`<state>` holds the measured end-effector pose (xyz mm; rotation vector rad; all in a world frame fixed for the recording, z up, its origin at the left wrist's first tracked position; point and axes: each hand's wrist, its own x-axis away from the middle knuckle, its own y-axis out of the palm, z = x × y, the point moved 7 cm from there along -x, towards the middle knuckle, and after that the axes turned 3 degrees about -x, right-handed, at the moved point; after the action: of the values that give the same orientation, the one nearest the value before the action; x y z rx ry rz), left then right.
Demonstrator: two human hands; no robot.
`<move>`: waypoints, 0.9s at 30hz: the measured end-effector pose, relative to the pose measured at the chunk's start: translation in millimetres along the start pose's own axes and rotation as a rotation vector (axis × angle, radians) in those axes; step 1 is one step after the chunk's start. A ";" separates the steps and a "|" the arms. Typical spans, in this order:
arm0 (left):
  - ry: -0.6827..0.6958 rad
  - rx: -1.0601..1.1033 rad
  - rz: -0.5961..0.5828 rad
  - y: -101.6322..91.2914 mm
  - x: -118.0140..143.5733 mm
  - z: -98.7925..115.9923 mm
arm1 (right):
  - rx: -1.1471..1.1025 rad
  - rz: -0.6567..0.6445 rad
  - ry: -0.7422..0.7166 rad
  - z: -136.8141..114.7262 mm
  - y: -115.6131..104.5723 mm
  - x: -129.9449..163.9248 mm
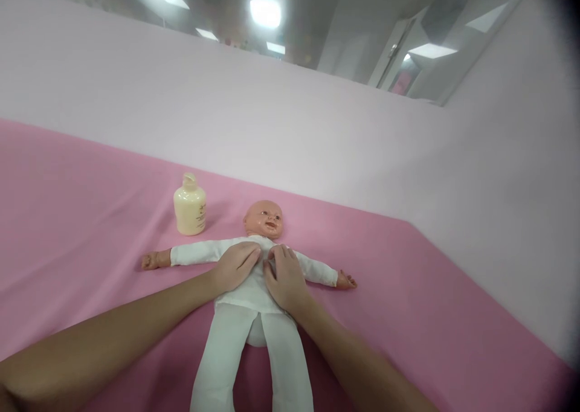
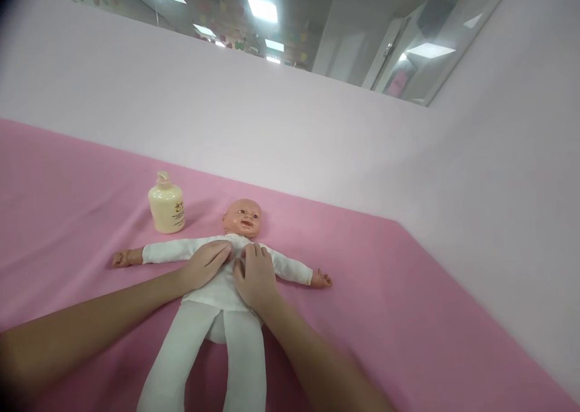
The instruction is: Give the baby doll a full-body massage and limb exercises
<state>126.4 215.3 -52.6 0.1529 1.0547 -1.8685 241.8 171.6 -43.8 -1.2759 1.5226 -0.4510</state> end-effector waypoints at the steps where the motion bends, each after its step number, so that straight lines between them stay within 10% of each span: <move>1: 0.007 0.031 0.022 -1.8 0.1 -0.1 | 0.003 -0.023 -0.024 -3.1 0.9 0.3; 6: 0.119 0.096 0.057 -5.1 2.0 4.9 | -0.091 -0.239 -0.313 -35.0 8.3 9.5; 12: 0.160 0.017 -0.161 6.2 0.8 9.1 | -0.268 -0.403 -0.519 -59.4 6.4 20.6; 27: 0.033 -0.072 0.015 2.3 -4.3 -6.3 | -0.129 -0.259 -0.187 -30.8 8.9 11.7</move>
<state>128.5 222.3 -55.7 0.1495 1.1392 -1.8175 212.1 154.8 -44.7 -1.5804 1.2512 -0.3911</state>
